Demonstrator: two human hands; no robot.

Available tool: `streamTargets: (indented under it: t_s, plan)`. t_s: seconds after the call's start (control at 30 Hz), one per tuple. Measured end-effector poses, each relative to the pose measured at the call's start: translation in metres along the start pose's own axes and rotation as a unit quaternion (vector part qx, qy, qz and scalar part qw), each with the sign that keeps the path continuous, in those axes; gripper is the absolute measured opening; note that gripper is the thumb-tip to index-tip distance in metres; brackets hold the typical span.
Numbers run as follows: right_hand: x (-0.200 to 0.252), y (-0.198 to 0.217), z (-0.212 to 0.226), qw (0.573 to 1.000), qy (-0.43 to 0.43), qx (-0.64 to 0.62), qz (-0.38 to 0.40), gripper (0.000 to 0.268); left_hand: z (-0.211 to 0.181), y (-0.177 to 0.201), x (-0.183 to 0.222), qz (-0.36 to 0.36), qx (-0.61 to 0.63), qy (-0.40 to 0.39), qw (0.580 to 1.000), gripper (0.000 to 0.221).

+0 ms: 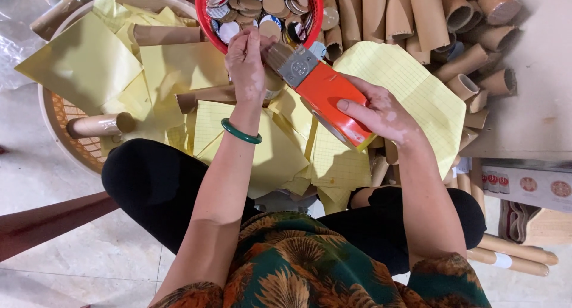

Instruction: The recorder is seen wrapping cardboard tubes with yellow paper and sealing them with tape.

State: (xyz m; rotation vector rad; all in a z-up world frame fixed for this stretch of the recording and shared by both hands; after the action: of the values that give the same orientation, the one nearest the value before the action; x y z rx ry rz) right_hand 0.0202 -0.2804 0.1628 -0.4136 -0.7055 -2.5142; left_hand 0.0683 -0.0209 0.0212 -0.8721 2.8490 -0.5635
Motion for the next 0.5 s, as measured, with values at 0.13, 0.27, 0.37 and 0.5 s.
streamTargets:
  t_s: [0.13, 0.27, 0.37, 0.5]
  plan:
    - [-0.004, 0.000, -0.011, 1.000, -0.006, -0.023, 0.002, 0.088, -0.012, 0.001, 0.007, -0.029, -0.190, -0.093, 0.977, 0.028]
    - [-0.016, -0.008, -0.023, 0.998, -0.013, -0.057, 0.012, 0.081, 0.001, 0.008, 0.002, -0.037, -0.160, -0.045, 0.985, 0.027]
    - [-0.020, -0.015, -0.024, 0.992, 0.012, -0.120, 0.033, 0.074, 0.005, 0.020, -0.001, -0.060, -0.270, -0.094, 0.956, 0.026]
    - [-0.023, -0.021, -0.021, 0.993, 0.043, -0.099, 0.038, 0.069, 0.044, 0.040, -0.008, -0.009, -0.203, 0.003, 0.979, 0.021]
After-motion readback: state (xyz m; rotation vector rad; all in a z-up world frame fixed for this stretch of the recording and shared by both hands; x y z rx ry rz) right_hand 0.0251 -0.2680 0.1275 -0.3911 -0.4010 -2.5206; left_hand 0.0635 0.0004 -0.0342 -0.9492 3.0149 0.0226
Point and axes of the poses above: each hand's wrist, its own x-axis away from the middle knuckle, its own y-axis out of the back of the hand, z = x × y, the point moved 5 cm from there along -x, towards the middle knuckle, and after that the axes turned 10 degrees about -x, right-handed, at the moved point
